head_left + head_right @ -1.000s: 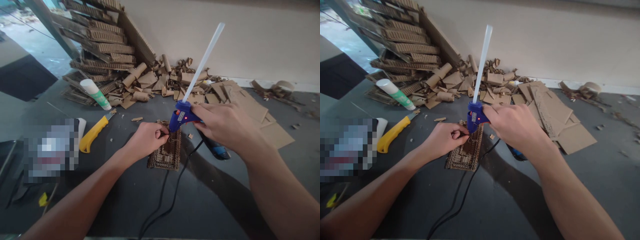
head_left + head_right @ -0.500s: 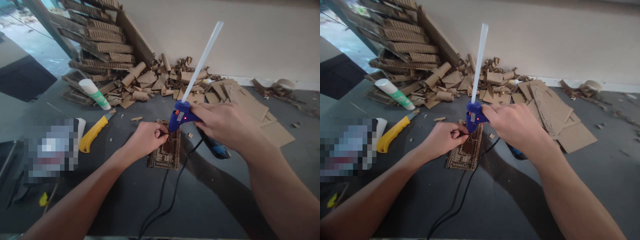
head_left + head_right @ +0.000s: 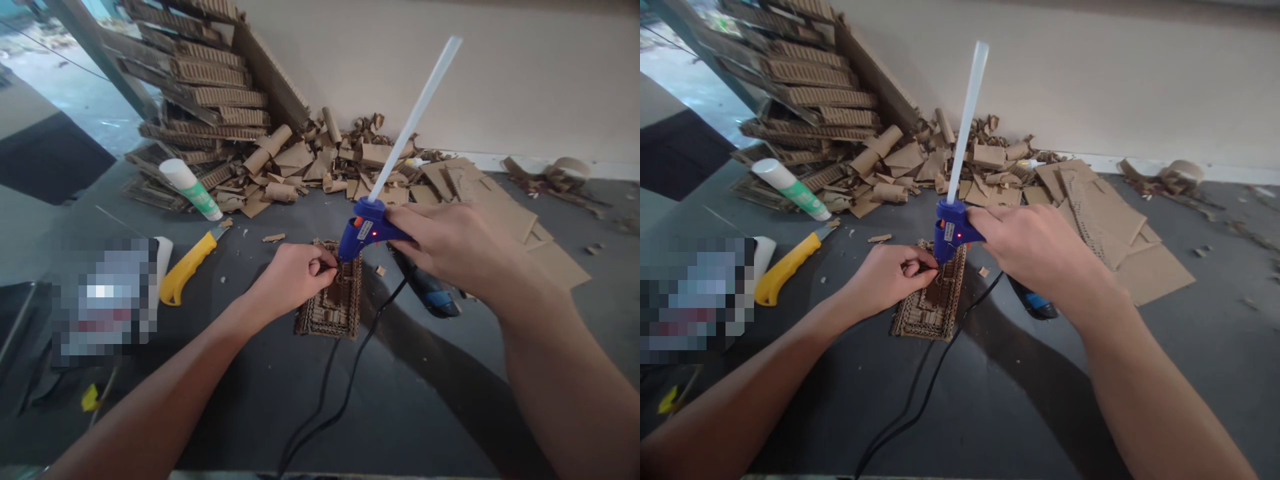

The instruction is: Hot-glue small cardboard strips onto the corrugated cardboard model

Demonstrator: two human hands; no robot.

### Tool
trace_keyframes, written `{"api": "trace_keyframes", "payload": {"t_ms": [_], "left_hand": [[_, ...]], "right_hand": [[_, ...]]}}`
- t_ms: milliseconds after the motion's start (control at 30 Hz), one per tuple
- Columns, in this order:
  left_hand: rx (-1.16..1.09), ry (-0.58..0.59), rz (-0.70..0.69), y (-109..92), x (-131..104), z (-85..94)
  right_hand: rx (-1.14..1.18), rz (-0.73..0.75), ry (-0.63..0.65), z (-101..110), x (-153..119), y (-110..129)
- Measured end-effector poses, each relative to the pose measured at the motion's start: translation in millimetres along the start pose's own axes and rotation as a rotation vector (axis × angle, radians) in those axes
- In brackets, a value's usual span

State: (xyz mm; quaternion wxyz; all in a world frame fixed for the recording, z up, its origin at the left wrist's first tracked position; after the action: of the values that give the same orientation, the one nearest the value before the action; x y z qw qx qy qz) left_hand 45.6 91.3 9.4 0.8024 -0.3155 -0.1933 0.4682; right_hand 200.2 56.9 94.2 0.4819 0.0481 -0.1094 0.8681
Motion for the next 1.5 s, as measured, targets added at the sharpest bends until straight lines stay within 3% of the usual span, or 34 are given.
{"api": "trace_keyframes", "payload": {"t_ms": [667, 967, 1267, 1500], "left_hand": [[-0.042, 0.024, 0.016, 1.2, -2.6, -0.2], [-0.087, 0.085, 0.095, 1.8, -2.9, -4.1], [-0.070, 0.074, 0.058, -1.9, -2.2, -2.4], [-0.086, 0.082, 0.083, 1.3, -0.8, -3.0]], "right_hand": [[-0.034, -0.004, -0.084, 6.1, -5.7, -12.2], [-0.037, -0.099, -0.017, 7.7, -3.7, -24.1], [-0.041, -0.152, 0.039, 3.8, -3.1, -28.0], [0.032, -0.098, -0.137, 7.2, -4.3, -29.9]]}}
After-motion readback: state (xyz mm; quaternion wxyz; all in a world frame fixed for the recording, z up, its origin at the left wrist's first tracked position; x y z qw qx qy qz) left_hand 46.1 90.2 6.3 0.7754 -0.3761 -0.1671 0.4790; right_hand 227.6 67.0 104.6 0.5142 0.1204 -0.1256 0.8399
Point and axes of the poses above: each hand's wrist, its own x-axis towards the middle knuckle, its own z-axis out of the back of the hand, y = z × x, the point moved 8 cm from there along x, towards the middle knuckle, and after that the axes turned 3 degrees about -y, right-handed, at the moved point
